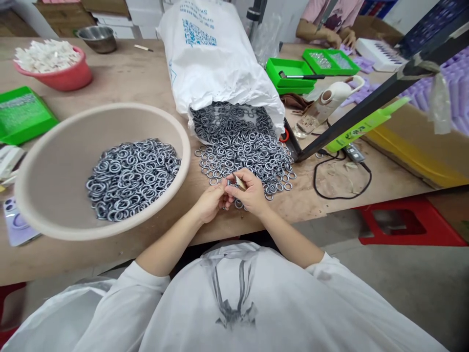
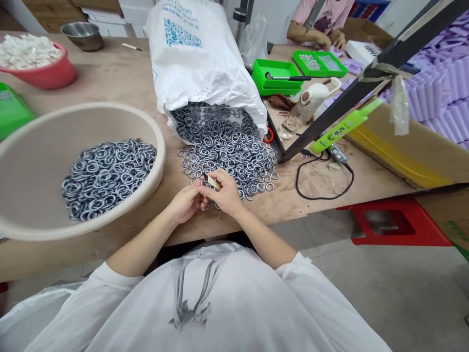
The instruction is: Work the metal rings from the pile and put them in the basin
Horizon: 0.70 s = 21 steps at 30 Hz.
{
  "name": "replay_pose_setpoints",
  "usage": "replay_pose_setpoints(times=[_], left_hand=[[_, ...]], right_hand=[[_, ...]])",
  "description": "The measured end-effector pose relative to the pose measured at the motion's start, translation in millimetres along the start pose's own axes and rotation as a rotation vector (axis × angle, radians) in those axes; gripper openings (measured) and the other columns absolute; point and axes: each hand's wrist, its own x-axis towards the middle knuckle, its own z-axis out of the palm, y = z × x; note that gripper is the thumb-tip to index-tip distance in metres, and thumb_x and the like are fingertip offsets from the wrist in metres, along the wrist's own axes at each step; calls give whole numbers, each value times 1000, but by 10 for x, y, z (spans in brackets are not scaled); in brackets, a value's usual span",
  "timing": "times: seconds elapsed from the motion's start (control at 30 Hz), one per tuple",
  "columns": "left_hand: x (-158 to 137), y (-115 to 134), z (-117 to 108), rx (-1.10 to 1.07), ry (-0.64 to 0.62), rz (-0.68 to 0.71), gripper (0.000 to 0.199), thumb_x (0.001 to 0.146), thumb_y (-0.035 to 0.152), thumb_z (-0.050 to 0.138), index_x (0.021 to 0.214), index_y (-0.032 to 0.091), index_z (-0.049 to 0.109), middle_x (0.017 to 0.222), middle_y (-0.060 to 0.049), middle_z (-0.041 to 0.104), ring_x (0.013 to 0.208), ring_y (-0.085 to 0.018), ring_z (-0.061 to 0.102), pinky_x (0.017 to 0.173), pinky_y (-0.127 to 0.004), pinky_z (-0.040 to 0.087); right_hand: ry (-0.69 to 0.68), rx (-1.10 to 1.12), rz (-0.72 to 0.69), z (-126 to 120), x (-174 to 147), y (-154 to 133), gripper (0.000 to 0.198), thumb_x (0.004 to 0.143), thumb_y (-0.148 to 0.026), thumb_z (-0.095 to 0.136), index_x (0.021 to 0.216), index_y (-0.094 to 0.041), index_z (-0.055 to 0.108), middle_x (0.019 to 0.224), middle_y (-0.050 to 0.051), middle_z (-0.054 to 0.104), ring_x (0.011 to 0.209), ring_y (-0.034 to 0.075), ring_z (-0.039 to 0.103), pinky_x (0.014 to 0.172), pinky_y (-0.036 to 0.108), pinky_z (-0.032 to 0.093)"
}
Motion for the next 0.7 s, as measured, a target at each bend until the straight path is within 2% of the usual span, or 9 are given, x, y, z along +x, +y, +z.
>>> replay_pose_setpoints(times=[0.1,0.2,0.3,0.4,0.47,0.57,0.7], left_hand=[[-16,-10,14,6,-6,48,50,72,62,73,67,17,51,56,4,48,46,-7,42,45,-20,36],[-32,5,15,38,-78,102,50,72,59,74,63,16,49,56,4,46,47,-6,39,45,-20,35],[-46,37,11,23,-99,103,51,73,60,72,63,17,48,55,4,44,47,-6,38,46,-21,35],[-50,50,4,-35,-40,93,50,73,60,73,65,17,47,55,5,44,46,-6,37,45,-20,35],[-46,41,-3,-61,-12,83,49,73,59,74,68,18,47,54,6,45,45,-6,38,45,-20,36],[-38,20,-12,-84,-10,64,47,74,57,73,69,18,47,53,6,45,45,-6,39,46,-20,37],[-54,19,-15,-89,-32,35,47,75,57,72,67,18,47,52,6,44,45,-7,39,47,-21,37]], right_hand=[[-36,78,103,47,9,1,37,71,-52,77,89,-22,65,82,0,58,68,14,57,65,29,49],[-37,132,191,35,40,1,40,77,-61,67,78,-21,60,67,-3,54,58,12,51,59,27,45],[-14,-42,81,-47,31,-41,43,86,-61,56,71,-21,58,65,-2,54,63,13,50,64,28,42],[-135,-317,-82,-130,-47,-106,37,93,-53,52,75,-21,63,70,1,59,68,15,53,67,29,40],[-183,-457,-142,-149,-106,-138,34,94,-49,52,77,-22,64,72,2,61,69,15,54,67,29,38],[-186,-544,-163,-124,-156,-157,36,94,-50,52,77,-22,65,72,2,62,68,15,54,65,28,37],[-181,-540,-140,-86,-136,-118,40,94,-54,49,73,-22,63,70,2,62,66,15,54,64,28,36]])
